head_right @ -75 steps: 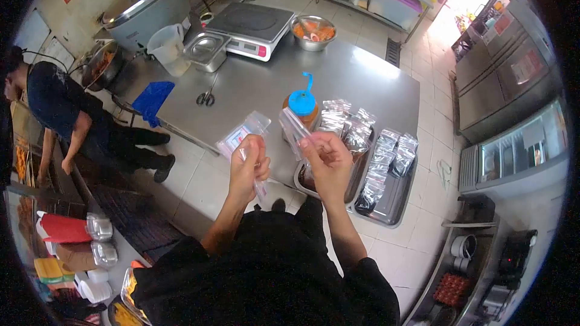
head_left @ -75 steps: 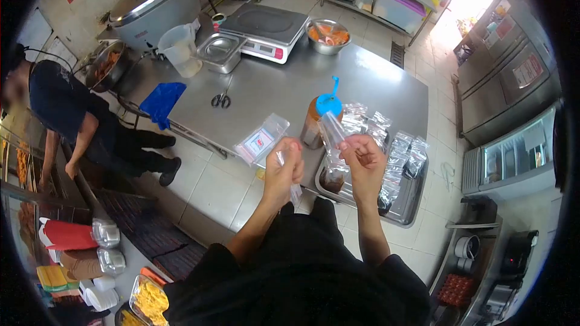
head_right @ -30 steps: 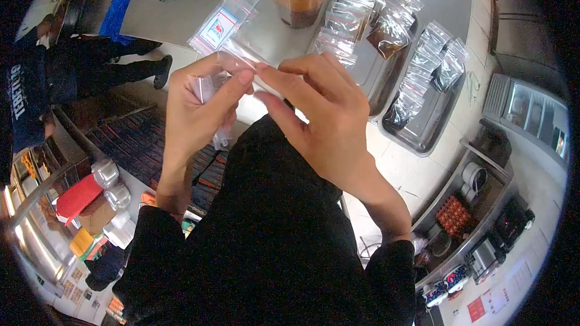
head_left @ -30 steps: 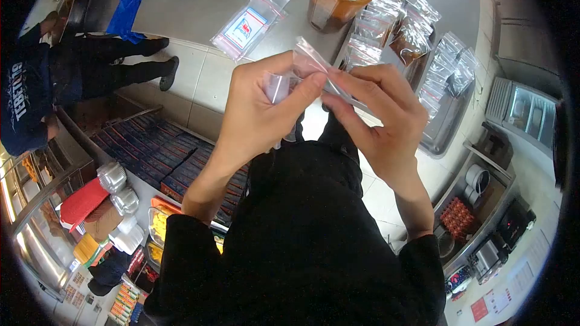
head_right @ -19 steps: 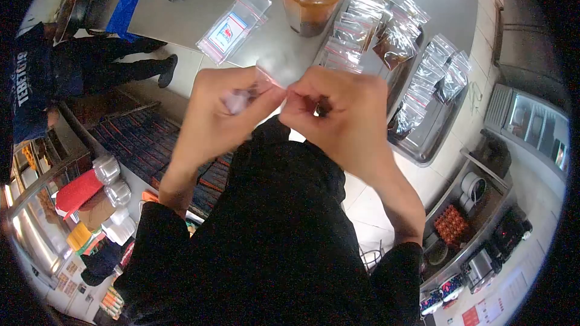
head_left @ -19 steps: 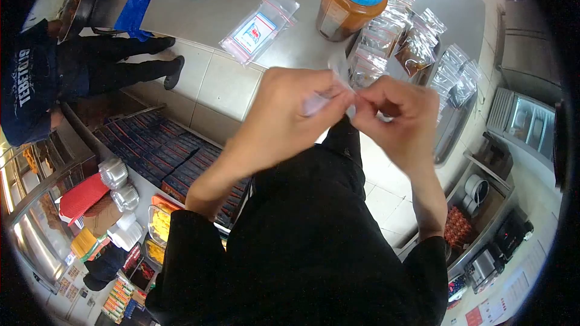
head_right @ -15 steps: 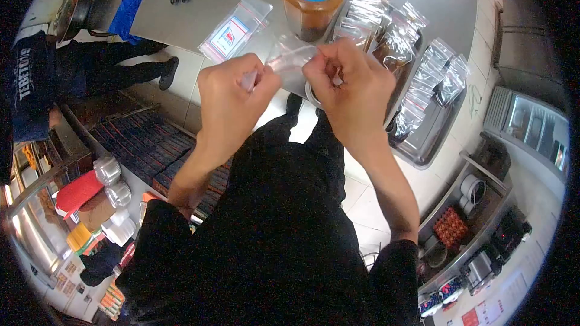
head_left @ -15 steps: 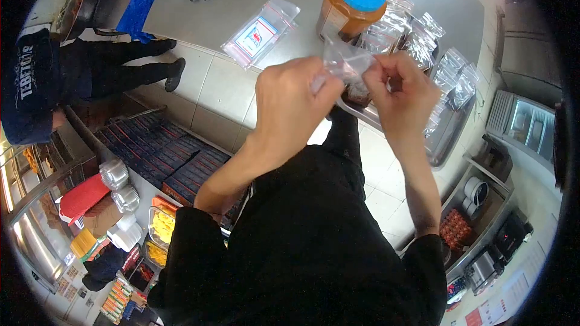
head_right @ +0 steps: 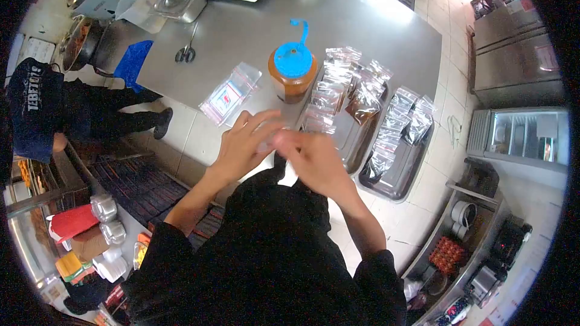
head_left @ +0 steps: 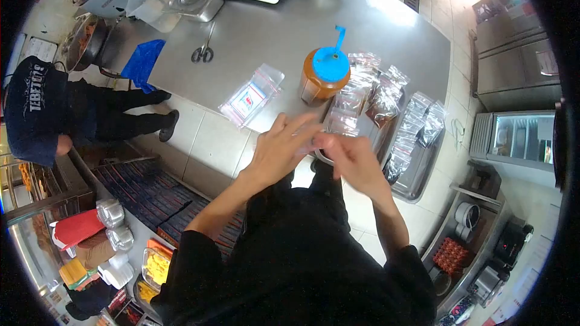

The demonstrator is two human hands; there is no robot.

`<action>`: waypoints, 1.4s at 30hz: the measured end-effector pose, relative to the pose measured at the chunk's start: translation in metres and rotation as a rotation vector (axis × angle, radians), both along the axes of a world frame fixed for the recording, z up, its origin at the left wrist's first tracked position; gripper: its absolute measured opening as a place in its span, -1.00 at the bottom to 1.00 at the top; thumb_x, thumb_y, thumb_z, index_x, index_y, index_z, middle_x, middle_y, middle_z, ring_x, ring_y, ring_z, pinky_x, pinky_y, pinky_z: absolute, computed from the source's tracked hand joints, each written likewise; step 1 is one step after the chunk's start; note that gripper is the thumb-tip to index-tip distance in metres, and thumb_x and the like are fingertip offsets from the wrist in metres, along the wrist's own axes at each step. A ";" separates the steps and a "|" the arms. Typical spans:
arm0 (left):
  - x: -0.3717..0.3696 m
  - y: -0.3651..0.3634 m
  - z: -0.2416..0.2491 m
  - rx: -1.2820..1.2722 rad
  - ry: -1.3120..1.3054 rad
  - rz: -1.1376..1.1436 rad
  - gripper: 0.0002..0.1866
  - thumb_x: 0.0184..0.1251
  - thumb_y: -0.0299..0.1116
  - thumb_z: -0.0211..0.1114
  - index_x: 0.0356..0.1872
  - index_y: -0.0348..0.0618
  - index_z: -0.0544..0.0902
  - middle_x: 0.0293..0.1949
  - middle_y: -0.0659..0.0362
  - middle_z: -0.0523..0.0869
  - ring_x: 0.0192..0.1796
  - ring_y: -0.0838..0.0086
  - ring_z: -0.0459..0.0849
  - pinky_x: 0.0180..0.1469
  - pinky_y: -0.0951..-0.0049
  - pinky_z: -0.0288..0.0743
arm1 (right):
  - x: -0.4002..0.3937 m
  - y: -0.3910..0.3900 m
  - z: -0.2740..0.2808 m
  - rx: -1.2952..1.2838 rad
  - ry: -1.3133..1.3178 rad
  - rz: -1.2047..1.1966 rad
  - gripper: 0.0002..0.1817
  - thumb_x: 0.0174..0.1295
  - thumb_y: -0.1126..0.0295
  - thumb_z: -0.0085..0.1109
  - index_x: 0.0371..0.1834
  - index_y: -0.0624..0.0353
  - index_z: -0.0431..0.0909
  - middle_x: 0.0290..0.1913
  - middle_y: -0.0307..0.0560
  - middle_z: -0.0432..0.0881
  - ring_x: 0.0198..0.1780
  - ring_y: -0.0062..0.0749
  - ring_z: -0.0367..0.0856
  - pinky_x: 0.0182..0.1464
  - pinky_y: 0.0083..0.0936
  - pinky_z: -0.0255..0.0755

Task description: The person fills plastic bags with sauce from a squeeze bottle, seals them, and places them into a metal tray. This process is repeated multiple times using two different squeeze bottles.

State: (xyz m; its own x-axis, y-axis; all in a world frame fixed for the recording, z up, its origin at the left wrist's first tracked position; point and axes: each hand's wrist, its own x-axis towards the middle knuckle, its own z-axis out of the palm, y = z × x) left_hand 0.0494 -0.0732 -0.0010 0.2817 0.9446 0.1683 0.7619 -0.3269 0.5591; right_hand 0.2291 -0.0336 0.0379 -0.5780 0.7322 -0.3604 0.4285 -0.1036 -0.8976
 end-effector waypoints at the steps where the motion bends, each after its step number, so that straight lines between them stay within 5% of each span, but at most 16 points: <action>1: -0.007 -0.001 -0.005 0.015 0.001 0.001 -0.45 -0.08 -0.46 0.37 0.05 -0.04 0.44 0.06 0.15 0.47 -0.17 0.23 0.55 -0.26 0.38 0.52 | 0.000 0.006 -0.010 0.015 0.001 0.001 -0.54 0.17 0.16 0.14 0.00 0.29 0.44 -0.35 0.05 0.61 -0.40 -0.27 0.61 -0.34 -0.42 0.41; 3: -0.021 -0.002 -0.021 -0.030 -0.304 0.105 -0.53 -0.01 -0.46 0.36 0.00 -0.10 0.46 -0.06 0.15 0.56 -0.14 0.33 0.57 -0.13 0.49 0.47 | -0.006 0.025 -0.030 0.476 -0.114 -0.567 -0.40 -0.07 0.22 0.39 0.02 0.27 0.41 -0.21 -0.04 0.61 -0.26 -0.29 0.61 -0.23 -0.42 0.44; 4: -0.023 -0.005 -0.031 -0.135 -0.632 0.180 -0.58 0.05 -0.48 0.34 -0.03 -0.14 0.45 -0.17 0.17 0.61 -0.09 0.47 0.55 -0.06 0.55 0.41 | -0.015 0.040 -0.048 0.488 -0.102 -0.561 -0.40 -0.07 0.22 0.39 0.02 0.27 0.41 -0.21 -0.04 0.61 -0.26 -0.29 0.61 -0.23 -0.42 0.44; 6: -0.028 -0.009 -0.022 -0.273 -0.904 0.219 -0.58 0.06 -0.50 0.33 -0.02 -0.15 0.44 -0.17 0.18 0.60 -0.08 0.51 0.53 -0.06 0.54 0.40 | -0.040 0.072 -0.091 1.018 0.183 -0.647 -0.19 -0.32 0.29 0.54 0.07 0.26 0.33 -0.11 -0.07 0.55 -0.12 -0.31 0.55 -0.08 -0.42 0.42; 7: -0.029 -0.011 -0.016 -0.429 -1.183 0.246 -0.58 0.07 -0.51 0.33 -0.02 -0.16 0.42 -0.17 0.18 0.60 -0.07 0.55 0.52 -0.06 0.53 0.40 | -0.043 0.082 -0.113 1.021 0.198 -0.638 -0.19 -0.32 0.29 0.54 0.07 0.26 0.33 -0.11 -0.07 0.55 -0.12 -0.31 0.55 -0.08 -0.42 0.42; 9: -0.031 -0.015 -0.003 -0.420 -1.163 0.273 -0.56 0.08 -0.52 0.32 0.01 -0.17 0.40 -0.18 0.18 0.59 -0.10 0.56 0.52 -0.06 0.53 0.39 | -0.046 0.097 -0.130 0.623 0.267 -0.434 -0.06 -0.41 0.26 0.57 0.14 0.28 0.25 0.03 -0.01 0.47 0.03 -0.26 0.48 0.08 -0.40 0.35; 11: -0.037 -0.017 0.006 -0.391 -1.112 0.206 -0.57 0.09 -0.51 0.31 0.01 -0.18 0.40 -0.20 0.18 0.59 -0.14 0.58 0.51 -0.08 0.54 0.37 | -0.045 0.097 -0.111 0.602 0.261 -0.388 -0.09 -0.38 0.26 0.56 0.13 0.25 0.27 0.05 0.01 0.46 0.07 -0.24 0.46 0.12 -0.37 0.31; 15: -0.048 -0.023 0.035 -0.409 -1.130 0.107 -0.54 0.07 -0.48 0.34 0.03 -0.18 0.41 -0.24 0.19 0.59 -0.17 0.59 0.50 -0.06 0.53 0.35 | -0.041 0.105 -0.034 0.920 0.373 -0.186 -0.16 -0.39 0.32 0.53 0.09 0.20 0.33 0.05 -0.01 0.47 0.13 -0.17 0.41 0.18 -0.26 0.24; 17: -0.051 -0.026 0.044 -0.359 -1.021 0.059 -0.52 0.06 -0.49 0.35 0.04 -0.19 0.40 -0.25 0.18 0.58 -0.17 0.58 0.51 -0.08 0.52 0.36 | -0.033 0.110 0.016 1.393 0.198 0.051 -0.31 -0.32 0.37 0.44 0.03 0.14 0.41 0.11 -0.13 0.46 0.19 -0.17 0.36 0.26 -0.13 0.10; 20: -0.050 -0.029 0.059 -0.303 -0.932 -0.005 -0.49 0.04 -0.50 0.37 0.05 -0.22 0.39 -0.25 0.15 0.58 -0.15 0.53 0.53 -0.12 0.51 0.41 | -0.024 0.113 0.063 1.650 0.031 0.236 -0.47 -0.21 0.39 0.33 -0.04 -0.01 0.48 0.15 -0.31 0.45 0.22 -0.22 0.33 0.31 -0.06 -0.02; 24: -0.043 -0.030 0.070 -0.299 -1.019 0.010 -0.52 0.01 -0.40 0.42 -0.01 -0.23 0.48 -0.25 0.15 0.62 -0.13 0.49 0.58 -0.03 0.46 0.42 | -0.018 0.104 0.105 1.943 -0.041 0.325 -0.59 -0.15 0.35 0.27 -0.14 -0.24 0.50 0.06 -0.44 0.52 0.22 -0.33 0.35 0.32 -0.17 0.00; 27: -0.041 -0.030 0.078 -0.326 -0.978 -0.008 -0.50 0.01 -0.35 0.43 0.00 -0.23 0.48 -0.25 0.13 0.63 -0.14 0.48 0.59 -0.05 0.45 0.43 | -0.017 0.101 0.122 2.078 -0.038 0.336 -0.69 -0.13 0.35 0.26 -0.24 -0.22 0.53 0.01 -0.46 0.56 0.17 -0.37 0.40 0.31 -0.23 0.03; 34: -0.042 -0.028 0.075 -0.316 -0.901 -0.025 -0.49 0.03 -0.35 0.42 0.02 -0.24 0.45 -0.24 0.13 0.64 -0.20 0.49 0.61 -0.10 0.45 0.44 | -0.017 0.093 0.132 2.036 -0.036 0.360 -0.80 -0.18 0.39 0.27 -0.40 -0.09 0.57 -0.04 -0.39 0.59 0.10 -0.38 0.45 0.26 -0.26 0.07; 36: -0.042 -0.027 0.074 -0.329 -0.949 -0.036 -0.51 0.03 -0.58 0.36 0.02 -0.31 0.40 -0.19 0.11 0.59 -0.14 0.47 0.58 -0.13 0.46 0.50 | -0.018 0.092 0.121 1.841 -0.121 0.391 -0.73 -0.15 0.48 0.20 -0.29 0.02 0.58 -0.02 -0.30 0.58 0.11 -0.33 0.44 0.26 -0.20 0.07; 40: -0.044 -0.028 0.048 -0.240 -0.888 0.009 -0.58 0.10 -0.36 0.36 -0.03 -0.25 0.47 -0.18 0.16 0.61 -0.15 0.52 0.59 -0.08 0.48 0.50 | -0.024 0.098 0.041 1.341 0.150 0.293 -0.61 -0.14 0.58 0.13 -0.13 0.18 0.52 -0.02 -0.10 0.54 0.15 -0.17 0.40 0.25 -0.11 0.09; 42: -0.040 -0.026 0.032 -0.128 -0.972 0.026 -0.54 0.12 -0.32 0.35 0.02 -0.24 0.44 -0.19 0.15 0.61 -0.13 0.53 0.58 -0.04 0.47 0.46 | -0.034 0.083 -0.006 0.625 0.375 0.062 -0.51 -0.14 0.54 0.26 -0.03 0.24 0.45 -0.07 0.04 0.52 0.05 -0.15 0.47 0.16 -0.27 0.27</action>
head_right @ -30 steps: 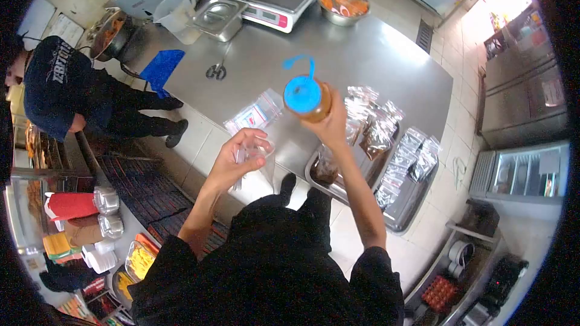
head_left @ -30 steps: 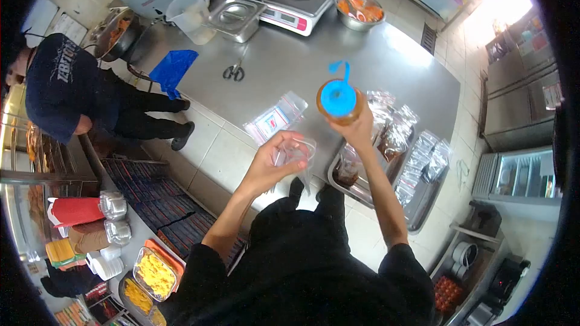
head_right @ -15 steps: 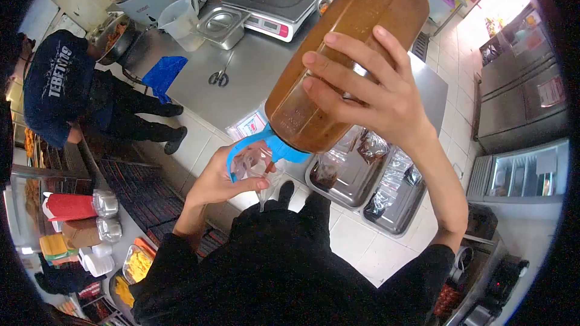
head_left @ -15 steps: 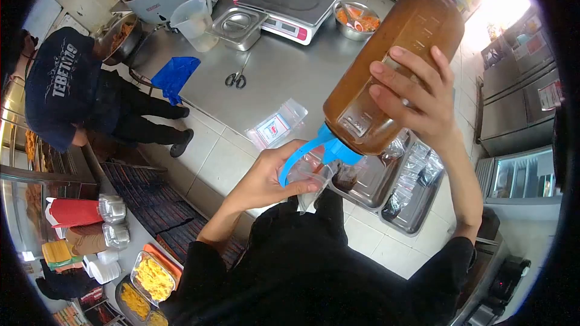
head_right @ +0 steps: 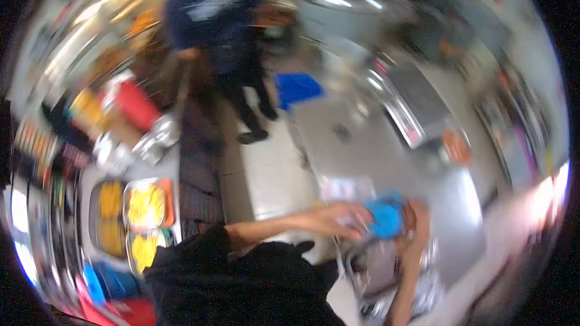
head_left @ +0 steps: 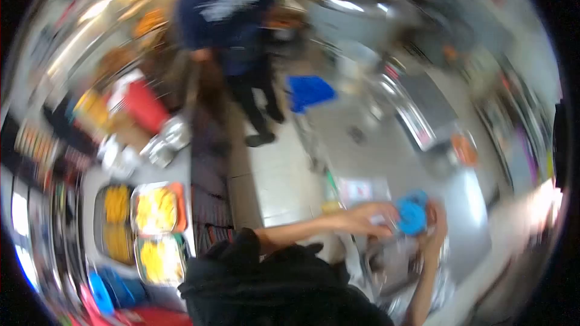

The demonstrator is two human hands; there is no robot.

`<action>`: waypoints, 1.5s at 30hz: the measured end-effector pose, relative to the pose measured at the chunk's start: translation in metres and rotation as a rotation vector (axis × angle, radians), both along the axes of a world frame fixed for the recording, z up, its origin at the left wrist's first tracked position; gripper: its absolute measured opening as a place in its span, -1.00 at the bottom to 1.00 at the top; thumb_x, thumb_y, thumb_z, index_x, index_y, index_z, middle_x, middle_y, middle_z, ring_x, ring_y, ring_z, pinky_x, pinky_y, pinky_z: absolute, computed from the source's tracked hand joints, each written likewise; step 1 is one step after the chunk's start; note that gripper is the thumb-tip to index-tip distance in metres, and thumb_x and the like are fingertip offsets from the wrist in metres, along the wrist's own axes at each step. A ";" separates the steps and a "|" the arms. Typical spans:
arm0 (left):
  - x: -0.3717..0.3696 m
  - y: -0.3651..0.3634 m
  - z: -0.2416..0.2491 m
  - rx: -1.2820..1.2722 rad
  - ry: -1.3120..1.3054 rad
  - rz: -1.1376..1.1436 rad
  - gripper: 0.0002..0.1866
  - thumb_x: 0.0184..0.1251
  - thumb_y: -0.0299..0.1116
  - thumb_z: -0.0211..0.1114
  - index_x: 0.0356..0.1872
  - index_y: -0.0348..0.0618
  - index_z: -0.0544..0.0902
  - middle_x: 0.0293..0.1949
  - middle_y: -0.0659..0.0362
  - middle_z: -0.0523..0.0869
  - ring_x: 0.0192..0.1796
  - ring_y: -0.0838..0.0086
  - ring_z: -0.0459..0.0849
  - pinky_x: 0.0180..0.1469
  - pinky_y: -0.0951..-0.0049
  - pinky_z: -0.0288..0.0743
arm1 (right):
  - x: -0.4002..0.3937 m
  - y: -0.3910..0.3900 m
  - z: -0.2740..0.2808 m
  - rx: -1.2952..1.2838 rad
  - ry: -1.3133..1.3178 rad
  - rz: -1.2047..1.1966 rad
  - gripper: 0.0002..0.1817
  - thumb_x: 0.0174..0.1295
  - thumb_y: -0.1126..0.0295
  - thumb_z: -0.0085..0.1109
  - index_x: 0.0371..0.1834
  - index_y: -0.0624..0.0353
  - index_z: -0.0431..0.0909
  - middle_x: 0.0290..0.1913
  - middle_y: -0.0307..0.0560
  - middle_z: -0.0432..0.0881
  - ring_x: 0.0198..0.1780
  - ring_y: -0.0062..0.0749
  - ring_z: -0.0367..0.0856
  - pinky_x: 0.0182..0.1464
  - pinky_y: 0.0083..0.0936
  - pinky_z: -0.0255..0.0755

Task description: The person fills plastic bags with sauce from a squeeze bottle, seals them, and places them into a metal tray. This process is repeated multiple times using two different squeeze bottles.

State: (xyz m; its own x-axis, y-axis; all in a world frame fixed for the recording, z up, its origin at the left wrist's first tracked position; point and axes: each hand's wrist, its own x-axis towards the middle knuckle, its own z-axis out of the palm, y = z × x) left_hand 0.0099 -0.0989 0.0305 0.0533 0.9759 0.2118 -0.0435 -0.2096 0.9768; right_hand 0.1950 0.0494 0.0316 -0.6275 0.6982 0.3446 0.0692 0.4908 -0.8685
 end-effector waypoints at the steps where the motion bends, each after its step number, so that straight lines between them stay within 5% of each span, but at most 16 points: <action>1: 0.001 0.002 -0.009 0.064 -0.024 0.052 -0.55 0.19 -0.36 0.28 0.09 -0.24 0.39 -0.24 0.18 0.59 -0.16 0.55 0.55 -0.06 0.50 0.44 | -0.001 0.007 -0.030 0.338 -0.096 -0.145 -0.37 -0.22 0.49 0.37 0.04 0.27 0.38 -0.06 0.00 0.50 0.04 -0.19 0.46 0.13 -0.29 0.31; 5: -0.006 -0.009 -0.013 0.107 -0.105 0.170 -0.55 0.24 -0.46 0.16 0.16 -0.21 0.33 -0.30 0.23 0.52 -0.21 0.57 0.48 -0.10 0.52 0.39 | -0.024 0.019 -0.098 -0.009 0.283 -0.126 -0.20 -0.27 0.58 0.39 0.15 0.31 0.23 0.04 0.06 0.42 0.05 -0.24 0.44 0.09 -0.32 0.35; 7: -0.012 -0.019 -0.015 0.043 -0.203 0.185 -0.54 0.24 -0.49 0.13 0.18 -0.21 0.31 -0.32 0.24 0.51 -0.23 0.57 0.46 -0.11 0.52 0.37 | -0.032 0.027 -0.127 -0.012 0.378 -0.291 -0.45 -0.17 0.53 0.35 -0.02 0.30 0.40 -0.09 0.02 0.52 -0.05 -0.28 0.48 0.00 -0.45 0.37; 9: -0.017 -0.033 -0.024 -0.029 -0.222 0.320 -0.52 0.20 -0.52 0.14 0.17 -0.21 0.31 -0.33 0.24 0.51 -0.22 0.57 0.46 -0.11 0.53 0.36 | -0.028 -0.007 -0.073 0.278 0.073 -0.475 -0.07 -0.20 0.01 0.46 0.15 0.40 0.24 0.00 0.17 0.48 -0.12 -0.02 0.51 0.14 -0.11 0.23; 11: -0.023 -0.040 -0.028 -0.006 -0.155 0.417 -0.50 0.17 -0.50 0.17 0.17 -0.22 0.31 -0.35 0.22 0.54 -0.26 0.56 0.49 -0.11 0.52 0.37 | -0.033 -0.017 -0.049 0.262 0.043 -0.477 -0.05 -0.29 0.09 0.54 0.09 0.50 0.24 -0.01 0.27 0.45 -0.08 0.03 0.47 0.12 -0.16 0.25; 13: -0.026 -0.048 -0.022 -0.042 -0.081 0.544 -0.47 0.13 -0.50 0.19 0.18 -0.21 0.30 -0.35 0.18 0.56 -0.26 0.47 0.55 -0.11 0.47 0.40 | -0.041 -0.017 -0.038 0.856 -0.015 -0.807 -0.14 -0.16 0.13 0.47 0.08 0.51 0.24 0.00 0.28 0.43 -0.07 -0.01 0.47 0.09 -0.25 0.30; 14: -0.025 -0.049 -0.015 -0.035 -0.074 0.547 -0.47 0.13 -0.50 0.19 0.18 -0.21 0.30 -0.35 0.18 0.56 -0.26 0.47 0.55 -0.11 0.47 0.40 | -0.042 -0.019 -0.053 0.348 -0.068 -0.555 -0.28 0.01 0.18 0.35 0.10 0.47 0.27 0.01 0.21 0.44 -0.07 -0.07 0.47 0.01 -0.30 0.35; 15: -0.021 -0.049 -0.004 -0.023 0.089 0.644 -0.45 0.10 -0.49 0.21 0.18 -0.20 0.30 -0.34 0.15 0.57 -0.24 0.40 0.57 -0.11 0.43 0.41 | -0.051 -0.029 -0.041 0.349 -0.058 -0.556 -0.28 0.01 0.18 0.35 0.10 0.47 0.27 0.01 0.21 0.44 -0.07 -0.07 0.47 0.01 -0.30 0.35; 17: -0.018 -0.055 0.005 0.000 0.261 0.752 -0.43 0.08 -0.49 0.23 0.18 -0.20 0.30 -0.32 0.12 0.59 -0.22 0.33 0.60 -0.11 0.38 0.42 | -0.084 -0.056 -0.012 0.271 -0.039 0.279 -0.43 0.11 0.22 0.23 0.11 0.34 0.33 -0.04 0.06 0.48 -0.13 -0.19 0.46 -0.05 -0.39 0.34; 20: -0.016 -0.064 0.007 0.139 0.434 0.956 -0.39 0.03 -0.46 0.27 0.18 -0.20 0.31 -0.29 0.09 0.59 -0.20 0.23 0.60 -0.11 0.31 0.43 | -0.100 -0.073 0.017 -0.182 -0.200 0.432 -0.49 0.09 0.28 0.24 0.11 0.21 0.39 -0.10 -0.08 0.50 -0.11 -0.36 0.42 -0.06 -0.48 0.29; 24: -0.011 -0.080 0.020 0.127 0.448 1.091 -0.39 0.05 -0.39 0.29 0.18 -0.19 0.31 -0.25 0.06 0.62 -0.20 0.22 0.61 -0.09 0.29 0.43 | -0.102 -0.106 0.054 0.106 0.044 0.538 -0.69 0.17 0.39 0.17 -0.03 0.25 0.48 -0.27 -0.16 0.54 -0.29 -0.49 0.43 -0.22 -0.59 0.33; 28: 0.011 -0.092 0.037 0.073 0.318 1.002 -0.58 0.17 -0.36 0.22 0.07 -0.21 0.43 -0.32 0.06 0.64 -0.21 0.25 0.63 -0.14 0.33 0.45 | -0.096 -0.089 0.030 -0.047 0.026 0.507 -0.83 0.21 0.45 0.12 -0.18 0.29 0.54 -0.41 -0.22 0.55 -0.44 -0.60 0.45 -0.30 -0.73 0.33; 32: 0.035 -0.108 0.037 0.168 0.297 1.137 -0.83 0.28 -0.35 0.14 -0.27 -0.27 0.54 -0.49 0.02 0.61 -0.35 0.19 0.64 -0.27 0.36 0.46 | -0.080 -0.088 0.044 -0.225 0.055 0.633 -0.85 0.20 0.40 0.14 -0.28 0.28 0.56 -0.47 -0.23 0.52 -0.44 -0.57 0.44 -0.33 -0.67 0.31; 34: 0.051 -0.121 0.041 0.109 0.398 1.168 -0.83 0.28 -0.35 0.14 -0.29 -0.28 0.53 -0.48 0.02 0.60 -0.36 0.16 0.62 -0.30 0.34 0.45 | -0.080 -0.063 0.022 0.014 -0.066 0.833 -0.77 -0.09 0.60 0.26 -0.31 0.33 0.50 -0.33 -0.08 0.53 -0.28 -0.45 0.46 -0.20 -0.57 0.34; 36: 0.067 -0.128 0.044 0.149 0.602 1.234 -0.85 0.26 -0.40 0.15 -0.36 -0.30 0.50 -0.46 0.01 0.57 -0.41 0.11 0.59 -0.39 0.30 0.41 | -0.070 -0.083 0.036 0.024 0.022 0.864 -0.86 -0.07 0.60 0.24 -0.42 0.33 0.50 -0.42 -0.13 0.50 -0.34 -0.51 0.41 -0.26 -0.61 0.28; 45: 0.120 -0.162 0.055 0.214 0.640 1.333 -0.90 0.21 -0.46 0.18 -0.32 -0.29 0.50 -0.44 0.04 0.58 -0.40 0.18 0.61 -0.38 0.35 0.44 | -0.052 -0.137 0.066 -0.039 0.186 1.036 -0.93 -0.07 0.59 0.22 -0.50 0.31 0.53 -0.51 -0.07 0.55 -0.42 -0.41 0.48 -0.29 -0.57 0.31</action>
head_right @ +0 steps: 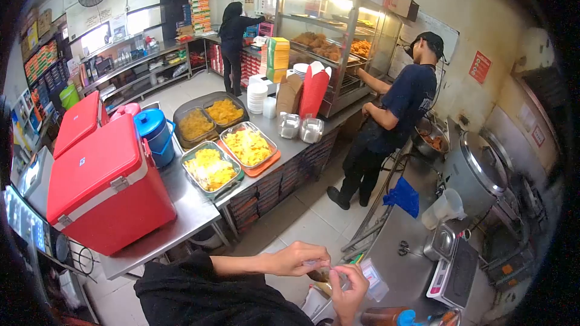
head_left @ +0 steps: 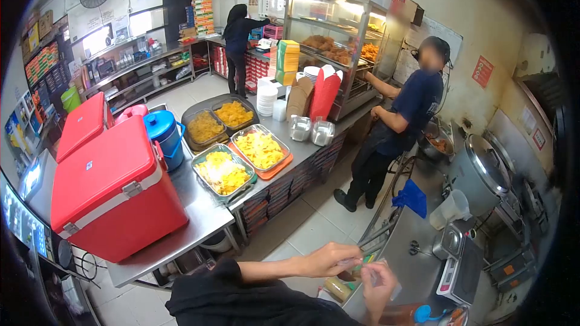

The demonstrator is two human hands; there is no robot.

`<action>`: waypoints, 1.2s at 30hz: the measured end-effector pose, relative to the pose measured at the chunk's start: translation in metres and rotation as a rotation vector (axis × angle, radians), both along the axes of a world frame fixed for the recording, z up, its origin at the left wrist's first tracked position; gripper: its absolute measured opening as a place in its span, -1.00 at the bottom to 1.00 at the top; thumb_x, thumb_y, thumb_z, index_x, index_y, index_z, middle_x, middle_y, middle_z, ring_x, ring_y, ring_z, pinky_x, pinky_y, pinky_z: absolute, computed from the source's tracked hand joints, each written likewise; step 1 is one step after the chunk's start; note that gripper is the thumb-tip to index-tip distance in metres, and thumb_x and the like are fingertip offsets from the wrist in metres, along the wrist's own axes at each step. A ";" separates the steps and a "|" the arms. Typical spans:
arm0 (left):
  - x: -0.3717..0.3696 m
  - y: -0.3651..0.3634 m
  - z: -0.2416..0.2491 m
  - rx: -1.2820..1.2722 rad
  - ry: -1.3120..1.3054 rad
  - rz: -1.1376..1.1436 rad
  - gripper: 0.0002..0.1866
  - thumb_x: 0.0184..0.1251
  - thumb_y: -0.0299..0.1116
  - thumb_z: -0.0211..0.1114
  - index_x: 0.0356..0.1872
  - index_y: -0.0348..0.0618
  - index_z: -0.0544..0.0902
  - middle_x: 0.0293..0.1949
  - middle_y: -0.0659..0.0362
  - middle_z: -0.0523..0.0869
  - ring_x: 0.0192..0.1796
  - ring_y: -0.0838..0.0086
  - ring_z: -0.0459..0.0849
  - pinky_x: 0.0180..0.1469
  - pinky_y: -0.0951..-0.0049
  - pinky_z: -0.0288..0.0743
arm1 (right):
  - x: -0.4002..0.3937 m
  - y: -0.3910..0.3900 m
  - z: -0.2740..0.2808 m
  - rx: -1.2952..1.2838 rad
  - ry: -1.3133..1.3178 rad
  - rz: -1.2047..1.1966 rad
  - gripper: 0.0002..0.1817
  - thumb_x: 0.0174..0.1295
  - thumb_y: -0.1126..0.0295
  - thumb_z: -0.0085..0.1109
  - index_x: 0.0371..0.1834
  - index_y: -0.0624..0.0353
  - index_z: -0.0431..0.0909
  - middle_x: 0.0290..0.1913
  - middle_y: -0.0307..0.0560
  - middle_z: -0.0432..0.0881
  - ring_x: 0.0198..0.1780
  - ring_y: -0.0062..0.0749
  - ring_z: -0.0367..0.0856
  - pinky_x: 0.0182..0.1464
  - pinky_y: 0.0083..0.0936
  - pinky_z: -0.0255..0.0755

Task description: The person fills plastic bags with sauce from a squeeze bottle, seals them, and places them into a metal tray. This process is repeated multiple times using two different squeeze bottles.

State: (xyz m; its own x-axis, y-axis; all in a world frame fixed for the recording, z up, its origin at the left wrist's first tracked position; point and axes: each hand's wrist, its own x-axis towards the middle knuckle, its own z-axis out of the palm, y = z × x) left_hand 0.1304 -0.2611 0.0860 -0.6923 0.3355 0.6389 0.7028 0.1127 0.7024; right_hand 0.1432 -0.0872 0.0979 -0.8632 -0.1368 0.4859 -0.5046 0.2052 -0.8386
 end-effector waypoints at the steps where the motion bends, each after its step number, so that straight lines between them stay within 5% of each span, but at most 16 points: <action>1: 0.003 -0.007 0.003 0.002 0.004 0.001 -0.90 0.21 -0.46 0.18 -0.32 -0.29 0.50 -0.44 0.04 0.58 -0.40 0.18 0.61 -0.38 0.35 0.44 | 0.000 -0.008 0.001 0.020 0.026 0.021 -0.93 -0.09 0.58 0.23 -0.54 0.31 0.53 -0.54 -0.08 0.55 -0.44 -0.40 0.47 -0.29 -0.56 0.31; 8: -0.005 -0.087 0.005 0.012 -0.108 -0.108 -0.86 0.28 -0.39 0.14 -0.31 -0.27 0.48 -0.46 0.07 0.55 -0.42 0.27 0.56 -0.36 0.42 0.41 | -0.017 -0.089 0.001 0.066 0.100 0.072 -0.93 -0.06 0.61 0.22 -0.51 0.31 0.51 -0.52 -0.12 0.52 -0.42 -0.46 0.44 -0.27 -0.55 0.28; 11: -0.004 -0.136 -0.001 0.022 -0.164 -0.118 -0.88 0.28 -0.42 0.14 -0.32 -0.29 0.49 -0.45 0.07 0.55 -0.41 0.29 0.56 -0.35 0.43 0.40 | -0.025 -0.138 -0.005 0.099 0.101 0.116 -0.93 -0.10 0.54 0.24 -0.56 0.24 0.53 -0.56 -0.11 0.57 -0.53 -0.31 0.49 -0.33 -0.49 0.30; 22: 0.023 -0.253 -0.011 -0.023 -0.202 0.116 -0.88 0.25 -0.45 0.15 -0.37 -0.33 0.49 -0.48 0.02 0.51 -0.45 0.23 0.52 -0.39 0.41 0.38 | -0.035 -0.227 -0.001 0.341 0.097 0.267 -0.93 -0.10 0.45 0.33 -0.53 0.10 0.61 -0.52 -0.24 0.62 -0.48 -0.45 0.46 -0.29 -0.55 0.12; 30: 0.036 -0.282 -0.024 -0.028 -0.289 0.279 -0.85 0.27 -0.42 0.16 -0.34 -0.33 0.53 -0.47 0.05 0.54 -0.43 0.37 0.55 -0.37 0.45 0.39 | -0.048 -0.251 -0.017 0.423 0.042 0.268 -0.89 -0.12 0.38 0.38 -0.53 0.09 0.64 -0.55 -0.24 0.61 -0.48 -0.47 0.45 -0.32 -0.55 0.17; 34: 0.040 -0.314 -0.062 0.021 -0.306 0.578 -0.88 0.22 -0.41 0.20 -0.33 -0.27 0.56 -0.46 0.06 0.59 -0.38 0.39 0.60 -0.32 0.45 0.44 | -0.103 -0.304 -0.011 0.181 -0.209 0.841 -0.87 -0.03 0.35 0.33 -0.41 0.07 0.66 -0.59 -0.17 0.56 -0.37 -0.52 0.52 -0.33 -0.53 0.36; 35: 0.045 -0.322 -0.063 0.016 -0.275 0.677 -0.89 0.22 -0.42 0.19 -0.35 -0.27 0.56 -0.48 0.06 0.58 -0.39 0.39 0.60 -0.33 0.45 0.43 | -0.134 -0.327 0.000 0.466 -0.338 0.902 -0.73 0.04 0.28 0.29 -0.18 0.08 0.63 -0.44 -0.07 0.59 -0.29 -0.52 0.54 -0.25 -0.54 0.40; 36: 0.050 -0.332 -0.061 -0.002 -0.260 0.711 -0.90 0.21 -0.44 0.19 -0.38 -0.28 0.54 -0.49 0.05 0.57 -0.41 0.37 0.59 -0.36 0.46 0.42 | -0.155 -0.349 0.020 0.727 -0.053 0.754 -0.65 0.05 0.36 0.26 -0.06 0.13 0.53 -0.52 -0.22 0.52 -0.44 -0.62 0.45 -0.40 -0.60 0.35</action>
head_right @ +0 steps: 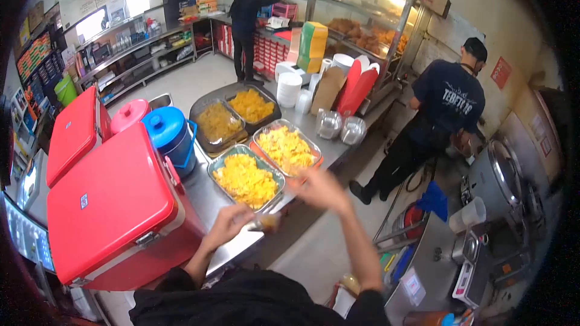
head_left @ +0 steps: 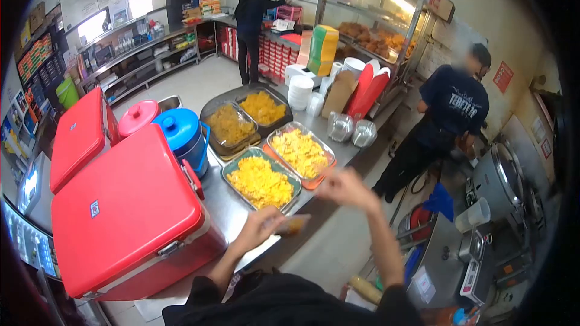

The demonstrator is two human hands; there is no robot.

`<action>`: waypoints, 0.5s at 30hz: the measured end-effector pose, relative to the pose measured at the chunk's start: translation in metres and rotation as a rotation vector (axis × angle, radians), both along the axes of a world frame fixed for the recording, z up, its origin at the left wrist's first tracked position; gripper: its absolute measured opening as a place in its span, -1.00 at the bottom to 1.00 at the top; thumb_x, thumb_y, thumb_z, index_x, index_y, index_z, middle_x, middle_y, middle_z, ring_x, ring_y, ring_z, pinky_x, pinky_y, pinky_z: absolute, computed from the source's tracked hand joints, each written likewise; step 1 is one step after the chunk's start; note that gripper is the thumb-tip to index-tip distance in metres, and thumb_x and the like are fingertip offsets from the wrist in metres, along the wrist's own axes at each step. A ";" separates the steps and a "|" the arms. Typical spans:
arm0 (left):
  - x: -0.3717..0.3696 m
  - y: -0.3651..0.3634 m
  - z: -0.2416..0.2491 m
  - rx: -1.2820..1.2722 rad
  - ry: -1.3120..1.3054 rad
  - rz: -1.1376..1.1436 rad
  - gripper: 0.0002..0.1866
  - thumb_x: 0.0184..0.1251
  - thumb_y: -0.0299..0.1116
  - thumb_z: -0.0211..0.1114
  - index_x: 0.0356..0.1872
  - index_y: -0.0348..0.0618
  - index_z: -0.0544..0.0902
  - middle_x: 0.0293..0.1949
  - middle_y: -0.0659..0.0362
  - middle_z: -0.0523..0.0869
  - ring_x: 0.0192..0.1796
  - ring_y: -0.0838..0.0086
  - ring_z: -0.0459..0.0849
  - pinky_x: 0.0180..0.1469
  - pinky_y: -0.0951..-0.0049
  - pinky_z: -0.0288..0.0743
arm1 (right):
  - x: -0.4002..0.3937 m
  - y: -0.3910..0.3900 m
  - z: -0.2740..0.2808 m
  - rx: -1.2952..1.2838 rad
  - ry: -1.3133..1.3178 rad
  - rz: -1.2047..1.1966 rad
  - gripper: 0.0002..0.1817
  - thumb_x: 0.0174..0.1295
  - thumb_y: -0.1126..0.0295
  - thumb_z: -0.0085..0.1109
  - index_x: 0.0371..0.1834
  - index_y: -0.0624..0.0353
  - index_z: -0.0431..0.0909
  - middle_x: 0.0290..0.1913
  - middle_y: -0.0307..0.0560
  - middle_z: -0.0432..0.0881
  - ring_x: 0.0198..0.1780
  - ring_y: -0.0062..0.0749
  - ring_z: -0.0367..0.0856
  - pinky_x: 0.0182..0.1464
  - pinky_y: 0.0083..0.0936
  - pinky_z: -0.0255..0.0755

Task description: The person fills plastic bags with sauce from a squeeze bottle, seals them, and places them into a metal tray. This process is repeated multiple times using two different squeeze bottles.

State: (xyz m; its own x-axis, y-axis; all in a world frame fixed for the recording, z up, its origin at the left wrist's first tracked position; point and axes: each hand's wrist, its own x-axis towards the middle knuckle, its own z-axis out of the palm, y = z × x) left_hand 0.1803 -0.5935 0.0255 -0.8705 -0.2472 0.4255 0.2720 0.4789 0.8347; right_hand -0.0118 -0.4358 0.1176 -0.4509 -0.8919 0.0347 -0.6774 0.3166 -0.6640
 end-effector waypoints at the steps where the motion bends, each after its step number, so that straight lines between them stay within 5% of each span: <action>1: 0.006 -0.005 0.009 0.029 -0.017 0.033 -0.91 0.18 -0.47 0.20 -0.39 -0.30 0.53 -0.48 0.03 0.56 -0.41 0.34 0.58 -0.37 0.46 0.40 | -0.024 -0.027 0.014 -0.066 0.299 0.015 -0.44 0.07 0.30 0.25 0.19 0.05 0.38 -0.57 -0.22 0.47 -0.54 -0.61 0.38 -0.48 -0.59 0.33; 2: 0.011 -0.011 0.011 -0.077 -0.024 0.128 -0.91 0.14 -0.49 0.23 -0.39 -0.30 0.53 -0.47 0.03 0.57 -0.42 0.30 0.59 -0.39 0.47 0.40 | -0.060 -0.060 0.018 -0.350 0.407 0.163 -0.26 0.11 0.22 0.21 0.36 -0.02 0.10 -0.65 -0.21 0.43 -0.61 -0.56 0.31 -0.51 -0.52 0.32; 3: 0.014 -0.016 0.010 -0.103 0.020 0.183 -0.92 0.13 -0.50 0.23 -0.40 -0.30 0.54 -0.46 0.03 0.57 -0.41 0.29 0.60 -0.40 0.47 0.41 | -0.047 -0.079 0.080 -0.095 0.266 -0.013 -0.22 0.15 0.15 0.17 0.40 -0.02 -0.02 -0.61 -0.16 0.47 -0.59 -0.54 0.36 -0.46 -0.53 0.34; 5: 0.015 -0.028 0.009 -0.140 0.085 0.243 -0.92 0.12 -0.51 0.24 -0.41 -0.30 0.55 -0.46 0.04 0.58 -0.41 0.28 0.61 -0.40 0.47 0.42 | -0.062 -0.114 0.125 -0.328 0.493 -0.039 -0.24 0.17 0.14 0.14 0.40 0.00 0.00 -0.57 -0.17 0.50 -0.55 -0.53 0.45 -0.42 -0.54 0.36; 7: 0.017 -0.035 0.008 -0.231 0.168 0.417 -0.94 0.11 -0.53 0.24 -0.42 -0.31 0.57 -0.46 0.05 0.58 -0.41 0.28 0.62 -0.40 0.45 0.43 | -0.037 -0.122 0.152 -0.390 0.356 -0.017 -0.37 0.14 0.15 0.16 0.26 0.10 0.22 -0.46 -0.09 0.58 -0.43 -0.41 0.55 -0.34 -0.48 0.41; 10: 0.022 -0.036 0.016 -0.166 0.120 0.396 -0.95 0.09 -0.55 0.25 -0.42 -0.30 0.58 -0.46 0.04 0.59 -0.40 0.29 0.62 -0.39 0.44 0.44 | 0.006 -0.110 0.100 -0.472 0.307 0.192 -0.46 0.11 0.11 0.17 0.12 0.14 0.38 -0.29 -0.08 0.63 -0.25 -0.31 0.58 -0.20 -0.35 0.40; 12: 0.020 -0.029 0.017 -0.120 0.140 0.337 -0.95 0.07 -0.57 0.25 -0.43 -0.33 0.58 -0.49 0.04 0.59 -0.40 0.30 0.62 -0.36 0.46 0.43 | 0.053 -0.079 0.055 -0.410 0.462 0.200 -0.41 0.05 0.06 0.23 0.12 0.12 0.38 -0.04 -0.02 0.52 -0.02 -0.19 0.47 0.06 -0.30 0.26; 15: 0.013 -0.018 0.015 -0.002 0.203 0.293 -0.96 0.09 -0.57 0.24 -0.44 -0.34 0.57 -0.50 0.06 0.59 -0.40 0.33 0.61 -0.33 0.47 0.42 | 0.072 -0.044 -0.013 -0.285 0.274 0.231 -0.49 0.02 0.09 0.28 -0.02 0.14 0.48 -0.12 -0.03 0.55 -0.05 -0.22 0.48 0.00 -0.35 0.28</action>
State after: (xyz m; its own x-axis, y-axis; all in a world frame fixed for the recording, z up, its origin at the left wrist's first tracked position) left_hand 0.1931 -0.6118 0.0405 -0.6608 -0.4729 0.5829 0.2828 0.5626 0.7769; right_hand 0.0607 -0.4801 0.1049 -0.1811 -0.9058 0.3831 -0.8713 -0.0328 -0.4896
